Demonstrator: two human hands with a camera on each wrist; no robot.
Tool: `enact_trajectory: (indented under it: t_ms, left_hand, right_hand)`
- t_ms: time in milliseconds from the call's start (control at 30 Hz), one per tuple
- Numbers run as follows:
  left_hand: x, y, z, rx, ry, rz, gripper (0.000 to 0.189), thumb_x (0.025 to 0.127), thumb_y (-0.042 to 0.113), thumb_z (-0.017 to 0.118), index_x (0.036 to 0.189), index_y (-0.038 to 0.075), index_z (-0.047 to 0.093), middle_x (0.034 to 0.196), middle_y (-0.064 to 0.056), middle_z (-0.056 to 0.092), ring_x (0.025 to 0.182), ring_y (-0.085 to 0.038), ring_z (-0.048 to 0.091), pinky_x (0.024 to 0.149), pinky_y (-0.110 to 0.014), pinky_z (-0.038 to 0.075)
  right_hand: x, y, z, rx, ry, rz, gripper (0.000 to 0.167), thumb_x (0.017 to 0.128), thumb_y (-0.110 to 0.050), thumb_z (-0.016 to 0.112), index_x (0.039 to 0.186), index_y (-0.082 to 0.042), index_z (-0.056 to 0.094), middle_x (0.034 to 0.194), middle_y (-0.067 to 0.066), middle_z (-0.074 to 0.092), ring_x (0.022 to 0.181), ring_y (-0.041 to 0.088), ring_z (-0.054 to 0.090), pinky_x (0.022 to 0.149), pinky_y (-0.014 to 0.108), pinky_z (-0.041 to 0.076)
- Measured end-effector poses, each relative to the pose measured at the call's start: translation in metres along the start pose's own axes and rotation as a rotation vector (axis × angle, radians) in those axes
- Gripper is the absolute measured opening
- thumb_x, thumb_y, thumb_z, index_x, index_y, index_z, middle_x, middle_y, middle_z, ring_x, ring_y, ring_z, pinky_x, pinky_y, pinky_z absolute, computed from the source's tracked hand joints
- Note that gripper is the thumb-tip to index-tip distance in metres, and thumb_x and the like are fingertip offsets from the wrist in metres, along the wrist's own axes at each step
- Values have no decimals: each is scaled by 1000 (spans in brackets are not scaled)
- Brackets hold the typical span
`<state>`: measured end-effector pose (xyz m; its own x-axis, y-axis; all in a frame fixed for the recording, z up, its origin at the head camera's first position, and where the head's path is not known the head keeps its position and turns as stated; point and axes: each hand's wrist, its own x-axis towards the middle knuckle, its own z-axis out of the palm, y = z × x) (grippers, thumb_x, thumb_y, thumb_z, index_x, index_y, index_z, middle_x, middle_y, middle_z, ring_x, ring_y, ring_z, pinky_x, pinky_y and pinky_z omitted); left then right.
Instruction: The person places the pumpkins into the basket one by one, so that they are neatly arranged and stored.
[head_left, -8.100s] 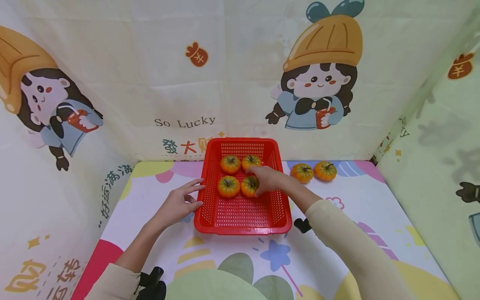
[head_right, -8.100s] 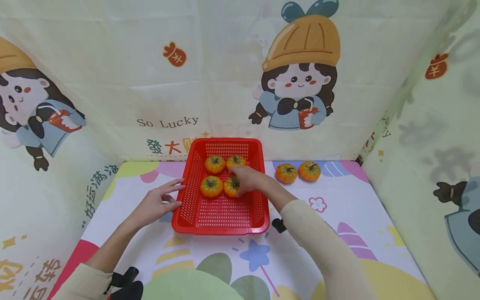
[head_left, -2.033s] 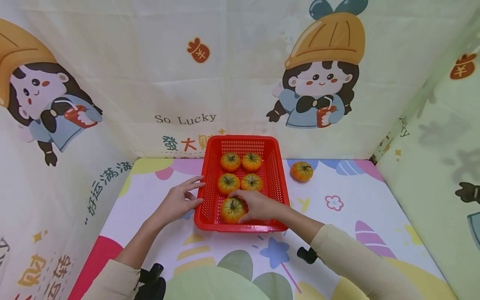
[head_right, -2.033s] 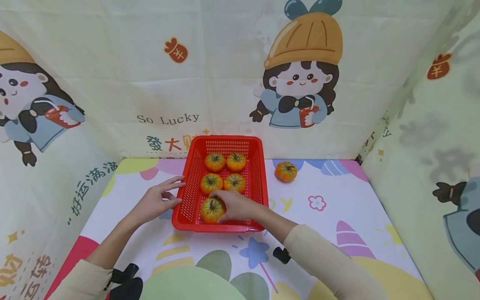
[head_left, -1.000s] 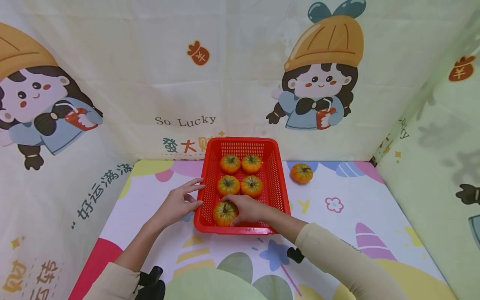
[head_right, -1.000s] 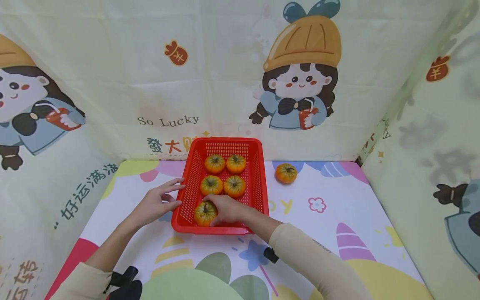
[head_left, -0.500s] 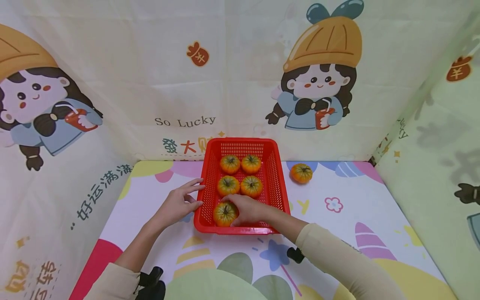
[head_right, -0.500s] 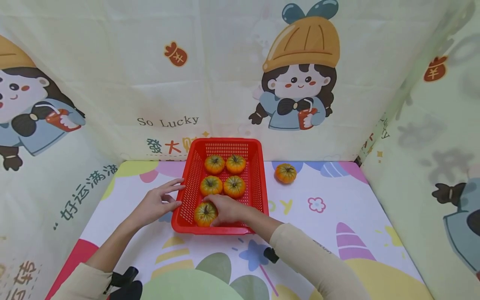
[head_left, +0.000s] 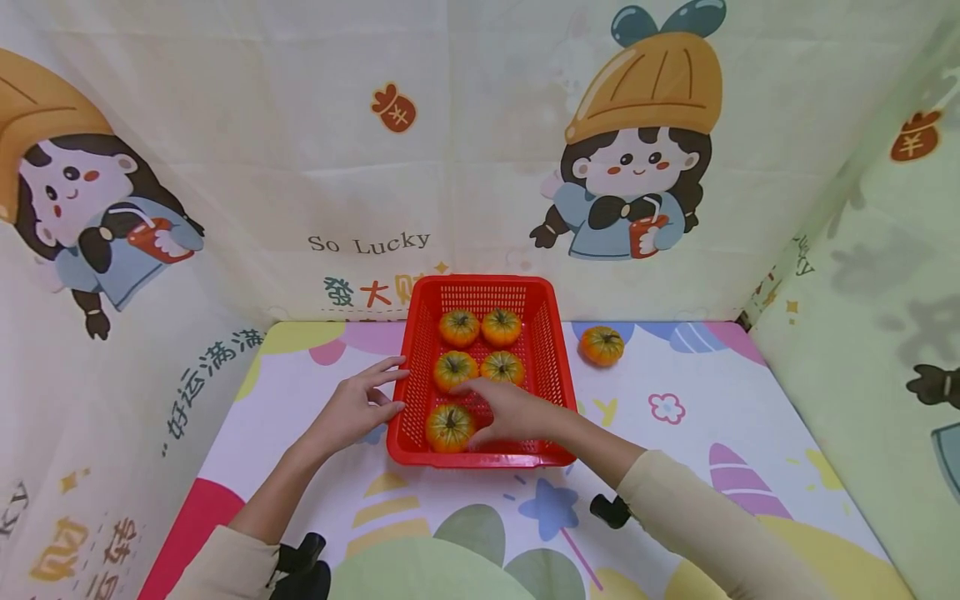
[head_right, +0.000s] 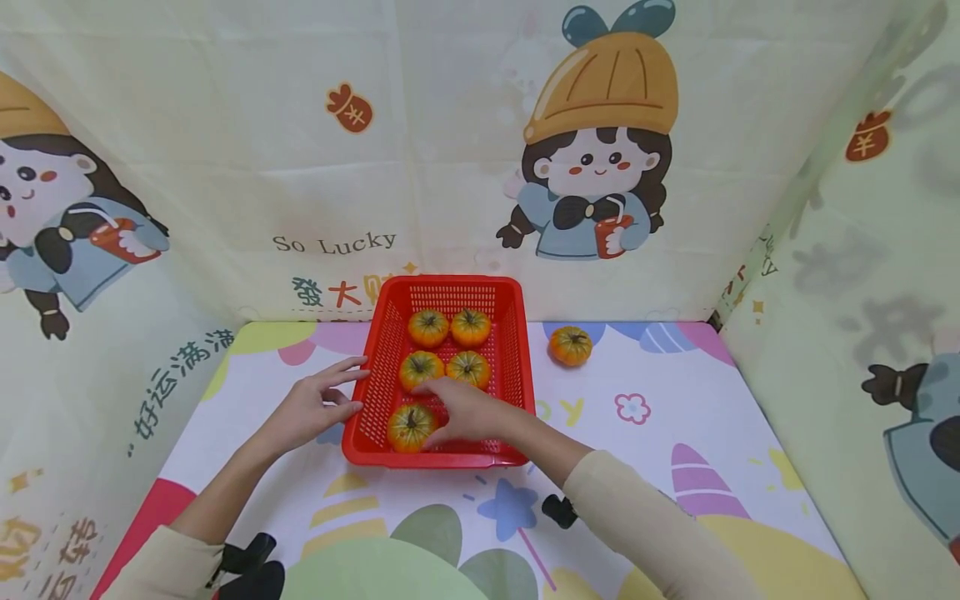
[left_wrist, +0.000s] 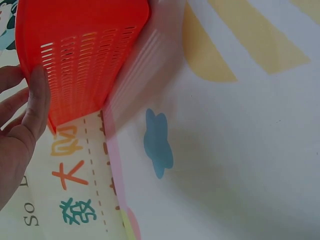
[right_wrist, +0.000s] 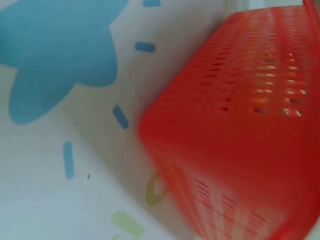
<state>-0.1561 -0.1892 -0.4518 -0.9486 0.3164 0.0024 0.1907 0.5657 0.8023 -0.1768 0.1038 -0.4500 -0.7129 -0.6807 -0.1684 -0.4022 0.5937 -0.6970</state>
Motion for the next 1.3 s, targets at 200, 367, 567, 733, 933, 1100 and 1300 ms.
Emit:
enact_trajectory:
  t_ms: [200,367,567,733,933,1100,1300]
  left_hand:
    - [0,-1,-1,-10,0,6,57,91,7,76,145,5,59,163,-9,43,81,-16,69,72,-25,63]
    - [0,-1,-1,-10,-4,6,56,92,7,76,145,4,59,163,-9,43,81,-16,69,72,-24,62]
    - [0,0,-1,-14,-7,1,56,92,7,76,145,4,58,163,-8,43,81,-16,69,72,-23,62]
    - [0,1,0,-29,-14,11,56,92,7,75,145,3,58,163,-9,43,81,-16,69,72,-22,61]
    - [0,2,0,-21,-12,16,56,92,7,75,145,3,58,162,-9,44,81,-16,68,72,-21,61]
    - [0,1,-1,-12,-4,5,56,92,7,75,145,4,59,162,-8,44,80,-16,68,72,-21,61]
    - [0,0,-1,-5,-3,1,56,92,8,76,145,5,59,163,-7,44,81,-15,68,72,-22,61]
  right_hand:
    - [-23,0,-19,66,84,-4,77,85,-27,86,151,-17,49,147,6,57,138,32,53,103,52,56]
    - [-39,13,-34,139,178,-19,73,86,-25,85,150,-21,50,147,10,58,136,34,56,96,52,59]
    - [-57,28,-52,146,307,-27,73,86,-25,84,150,-20,49,147,11,59,135,34,57,97,49,59]
    - [-71,45,-63,166,445,-14,74,87,-21,83,152,-18,47,150,7,57,139,31,55,107,58,50]
    - [-83,74,-72,175,606,70,77,89,-23,82,155,-18,44,156,9,51,144,38,48,108,59,48]
    - [-86,98,-80,115,663,221,85,89,-37,80,161,-24,36,163,14,41,149,43,38,109,68,43]
    - [-87,124,-86,66,712,302,99,88,-37,82,166,-20,23,169,18,28,155,44,26,114,76,29]
